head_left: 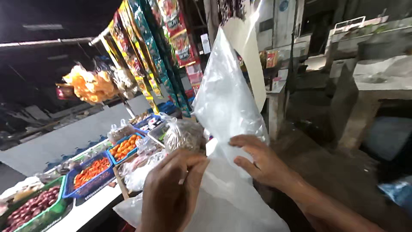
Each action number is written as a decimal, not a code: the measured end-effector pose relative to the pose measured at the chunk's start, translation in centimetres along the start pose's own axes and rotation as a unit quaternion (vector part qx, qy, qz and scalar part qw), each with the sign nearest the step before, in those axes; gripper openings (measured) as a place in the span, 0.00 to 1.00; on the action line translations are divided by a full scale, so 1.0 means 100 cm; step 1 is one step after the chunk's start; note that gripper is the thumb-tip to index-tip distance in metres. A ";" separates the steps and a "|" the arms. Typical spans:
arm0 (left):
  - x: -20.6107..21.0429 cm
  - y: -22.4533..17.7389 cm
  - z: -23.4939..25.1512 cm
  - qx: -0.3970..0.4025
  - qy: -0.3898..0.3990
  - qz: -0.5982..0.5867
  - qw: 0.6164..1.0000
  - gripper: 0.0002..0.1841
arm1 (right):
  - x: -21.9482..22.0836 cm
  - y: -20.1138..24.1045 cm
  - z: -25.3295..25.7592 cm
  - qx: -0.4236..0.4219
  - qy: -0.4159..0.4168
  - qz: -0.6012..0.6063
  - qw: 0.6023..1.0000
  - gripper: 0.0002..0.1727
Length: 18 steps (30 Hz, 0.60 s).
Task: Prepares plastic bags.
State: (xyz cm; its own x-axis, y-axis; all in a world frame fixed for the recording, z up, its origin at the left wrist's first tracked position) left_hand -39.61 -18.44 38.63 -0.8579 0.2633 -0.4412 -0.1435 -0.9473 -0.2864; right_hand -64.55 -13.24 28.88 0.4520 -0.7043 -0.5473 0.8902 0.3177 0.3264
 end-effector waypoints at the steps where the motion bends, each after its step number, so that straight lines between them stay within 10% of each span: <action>1: 0.004 -0.003 0.020 0.007 -0.005 0.042 0.999 0.09 | -0.007 -0.005 0.012 -0.015 0.055 0.011 0.998 0.29; 10: 0.021 0.007 0.173 -0.006 -0.017 0.164 0.986 0.09 | -0.147 -0.016 0.175 -0.024 -0.102 -0.025 0.994 0.15; 18: 0.022 0.049 0.252 0.010 -0.018 0.172 0.985 0.09 | -0.151 -0.031 0.304 -0.002 -0.078 0.112 0.991 0.15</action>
State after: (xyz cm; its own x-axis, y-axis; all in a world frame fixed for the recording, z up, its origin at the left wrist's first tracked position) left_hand -54.64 -27.11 57.72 -0.8745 -0.0802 -0.4783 0.1496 -0.9828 -0.1088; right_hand -75.84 -22.85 59.57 0.6250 -0.7049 -0.3355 0.7685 0.4802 0.4228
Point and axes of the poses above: each hand's wrist, its own z-axis towards the middle knuckle, its own x-axis out of the palm, y = z × x, the point moved 3 cm from there along z, towards the middle knuckle, and after that the axes turned 7 degrees about -z, right-handed, at the moved point
